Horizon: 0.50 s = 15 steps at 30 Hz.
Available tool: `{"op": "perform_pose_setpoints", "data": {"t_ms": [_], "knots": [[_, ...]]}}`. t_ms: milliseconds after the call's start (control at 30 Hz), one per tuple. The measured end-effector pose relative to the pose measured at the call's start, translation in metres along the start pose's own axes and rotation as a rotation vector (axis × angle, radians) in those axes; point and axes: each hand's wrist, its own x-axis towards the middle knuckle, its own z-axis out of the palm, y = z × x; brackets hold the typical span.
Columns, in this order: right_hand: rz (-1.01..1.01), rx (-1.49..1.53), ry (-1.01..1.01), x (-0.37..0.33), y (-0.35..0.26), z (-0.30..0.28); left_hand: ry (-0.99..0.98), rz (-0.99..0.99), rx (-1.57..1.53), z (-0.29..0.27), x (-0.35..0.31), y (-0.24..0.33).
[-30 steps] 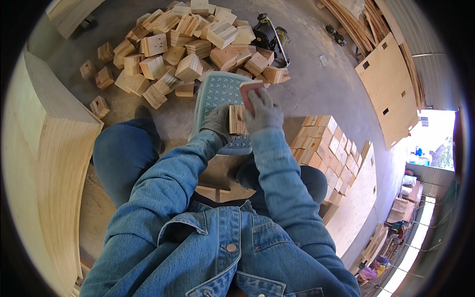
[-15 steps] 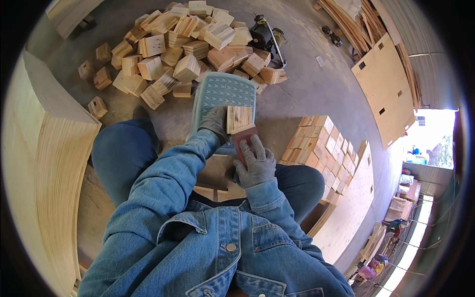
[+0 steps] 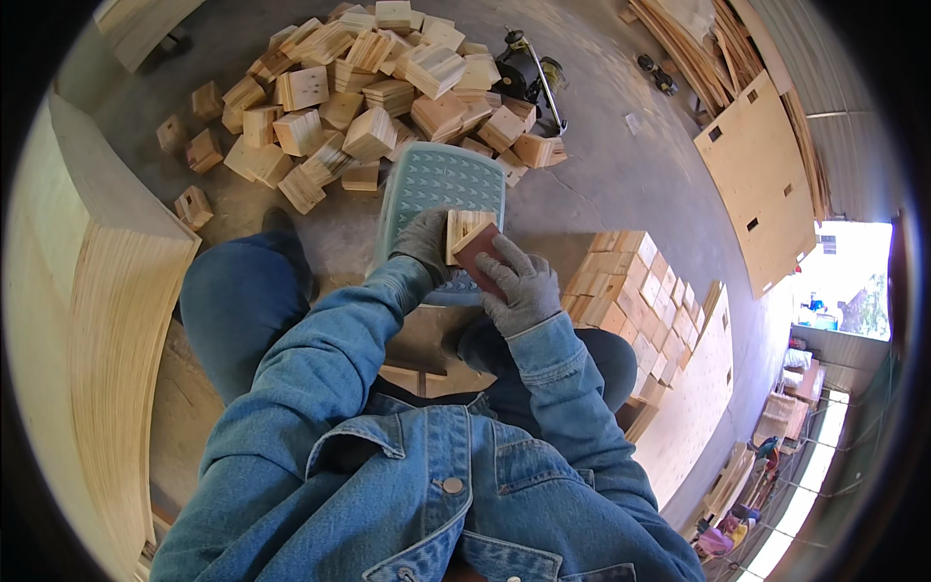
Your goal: The person sits on the floor and sands small wooden blocks using a sanding block. They hold each block with one hand and rub the sanding block over its surfaces repeatedly.
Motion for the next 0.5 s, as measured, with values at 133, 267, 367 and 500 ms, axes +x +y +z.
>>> {"op": "perform_pose_setpoints", "data": {"t_ms": [133,267,367,500], "knots": [[0.137,-0.057,0.018,0.005,-0.008,0.011,0.041,-0.001,0.054,-0.01,-0.005,0.025],[0.324,-0.117,0.034,0.064,-0.005,0.021,0.044,-0.061,-0.354,0.01,0.003,-0.001],[0.409,-0.132,0.025,0.102,0.002,0.023,0.196,-0.041,-0.183,0.028,0.009,-0.029],[0.417,-0.146,0.026,0.088,-0.001,0.02,0.122,-0.059,-0.223,0.022,0.009,-0.014]]}}
